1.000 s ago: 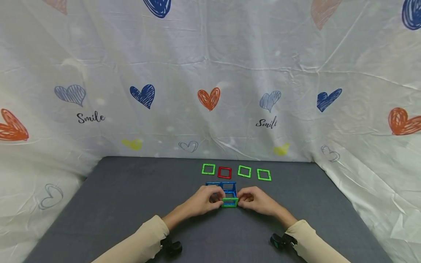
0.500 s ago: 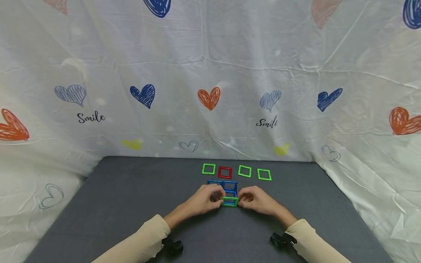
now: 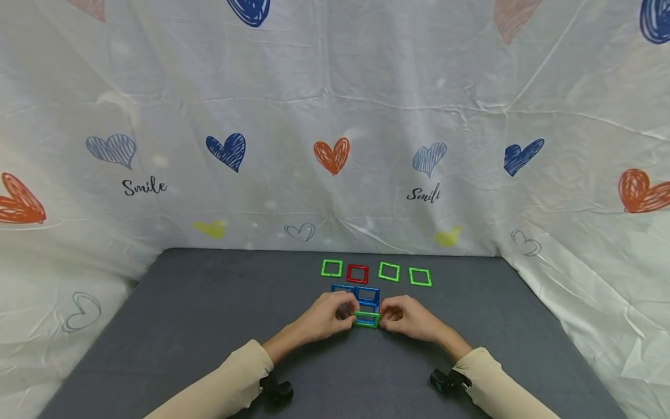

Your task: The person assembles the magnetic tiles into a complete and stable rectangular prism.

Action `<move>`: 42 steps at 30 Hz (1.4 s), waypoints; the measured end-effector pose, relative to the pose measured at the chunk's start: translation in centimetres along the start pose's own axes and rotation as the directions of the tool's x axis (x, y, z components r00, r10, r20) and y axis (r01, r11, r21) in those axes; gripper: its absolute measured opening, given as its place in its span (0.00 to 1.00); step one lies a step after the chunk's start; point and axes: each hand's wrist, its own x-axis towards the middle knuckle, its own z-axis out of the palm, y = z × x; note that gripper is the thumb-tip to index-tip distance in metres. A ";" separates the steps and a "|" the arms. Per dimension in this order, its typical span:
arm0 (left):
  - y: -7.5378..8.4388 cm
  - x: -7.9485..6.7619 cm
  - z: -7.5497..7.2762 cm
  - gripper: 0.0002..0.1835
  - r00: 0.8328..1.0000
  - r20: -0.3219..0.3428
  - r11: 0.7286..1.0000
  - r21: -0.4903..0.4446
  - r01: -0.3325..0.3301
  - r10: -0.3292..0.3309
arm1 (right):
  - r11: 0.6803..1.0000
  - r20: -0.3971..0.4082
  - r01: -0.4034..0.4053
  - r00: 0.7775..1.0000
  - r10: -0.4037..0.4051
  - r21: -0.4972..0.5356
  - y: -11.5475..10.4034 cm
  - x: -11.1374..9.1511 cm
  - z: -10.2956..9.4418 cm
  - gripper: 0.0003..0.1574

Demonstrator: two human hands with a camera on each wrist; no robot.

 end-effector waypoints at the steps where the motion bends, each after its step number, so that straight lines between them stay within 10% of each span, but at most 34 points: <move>1: 0.0 0.0 0.0 0.08 1.000 -0.001 1.000 0.001 0.000 0.000 | 1.000 0.000 0.000 1.000 0.000 -0.002 0.0 0.0 0.0 0.05; 28: -0.7 -0.3 -0.2 0.09 1.000 0.021 1.000 0.001 -0.006 0.006 | 0.999 0.034 -0.013 0.999 0.012 0.037 0.0 0.1 -0.2 0.06; 42: -2.2 -3.4 -3.9 0.10 0.999 -0.039 0.999 -0.020 0.037 -0.037 | 1.000 0.024 0.010 1.000 -0.010 0.001 0.4 -0.1 -0.5 0.09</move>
